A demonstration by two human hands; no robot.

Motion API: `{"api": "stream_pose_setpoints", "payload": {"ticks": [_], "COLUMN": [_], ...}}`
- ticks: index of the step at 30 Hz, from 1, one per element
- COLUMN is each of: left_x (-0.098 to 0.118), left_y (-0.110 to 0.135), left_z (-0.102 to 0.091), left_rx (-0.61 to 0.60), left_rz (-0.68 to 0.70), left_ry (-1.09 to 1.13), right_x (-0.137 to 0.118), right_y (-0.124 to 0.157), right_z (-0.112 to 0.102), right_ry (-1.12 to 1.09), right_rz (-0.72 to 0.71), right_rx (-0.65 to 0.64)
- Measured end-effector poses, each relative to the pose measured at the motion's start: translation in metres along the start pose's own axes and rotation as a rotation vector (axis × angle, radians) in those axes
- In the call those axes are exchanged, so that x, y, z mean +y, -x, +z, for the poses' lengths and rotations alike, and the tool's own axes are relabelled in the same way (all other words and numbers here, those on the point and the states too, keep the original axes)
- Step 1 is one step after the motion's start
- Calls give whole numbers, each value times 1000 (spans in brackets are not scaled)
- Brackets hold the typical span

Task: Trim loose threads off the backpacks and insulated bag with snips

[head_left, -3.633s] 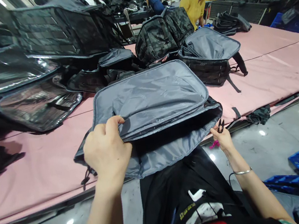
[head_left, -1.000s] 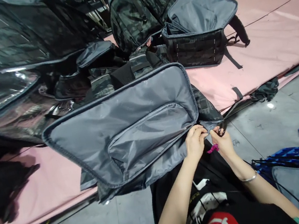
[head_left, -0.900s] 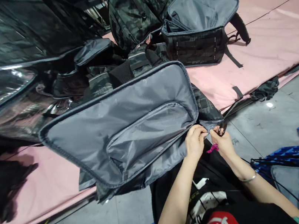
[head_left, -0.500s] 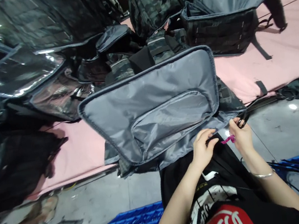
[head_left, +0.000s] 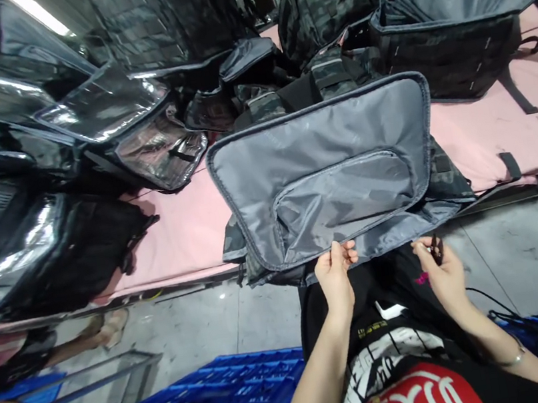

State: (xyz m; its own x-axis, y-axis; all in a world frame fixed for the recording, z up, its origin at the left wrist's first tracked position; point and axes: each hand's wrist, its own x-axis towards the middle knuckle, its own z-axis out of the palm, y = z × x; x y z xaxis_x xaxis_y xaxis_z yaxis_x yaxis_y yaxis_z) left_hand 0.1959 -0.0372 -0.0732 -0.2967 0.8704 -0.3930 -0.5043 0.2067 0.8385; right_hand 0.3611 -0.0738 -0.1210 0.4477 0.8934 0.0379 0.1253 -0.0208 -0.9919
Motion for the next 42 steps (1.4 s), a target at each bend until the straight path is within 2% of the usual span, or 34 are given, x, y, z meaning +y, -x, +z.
{"api": "stream_pose_setpoints", "payload": {"ticks": [4,7,11,13,15,18,21,24,27,42], "left_x": [2,2,3,5,8,13,18,21,22,29], "left_y": [7,9,9,8,8,8,7,7,7,8], "left_z": [-2,-3,0,2,1,-3,-6,-6,-5,0], "left_rx": [10,-12,30,10,-47,-116,-166,-200,-214,-221], "left_rz": [90,162,196,196,192,213,255,271,253,212], "left_ry": [-119,-166,-75,-24,-4,-11,-50,-56,-16,29], "right_x": [-33,-52,-69,-79,-89,-103,-111,-112,-114,-127], "right_y": [-18,-34,-47,-50,-53,-59,-65,-70,-73,-77], "right_z": [16,31,44,44,40,30,21,16,15,31], "right_ry": [174,230,354,465,567,596,535,489,526,575], "right_rz": [-406,-584,-661,-673,-678,-689,-815,-975,-1048,-1148], "right_rx": [-247,-404,-484,-485,-489,-580,-695,-687,-622,-675]}}
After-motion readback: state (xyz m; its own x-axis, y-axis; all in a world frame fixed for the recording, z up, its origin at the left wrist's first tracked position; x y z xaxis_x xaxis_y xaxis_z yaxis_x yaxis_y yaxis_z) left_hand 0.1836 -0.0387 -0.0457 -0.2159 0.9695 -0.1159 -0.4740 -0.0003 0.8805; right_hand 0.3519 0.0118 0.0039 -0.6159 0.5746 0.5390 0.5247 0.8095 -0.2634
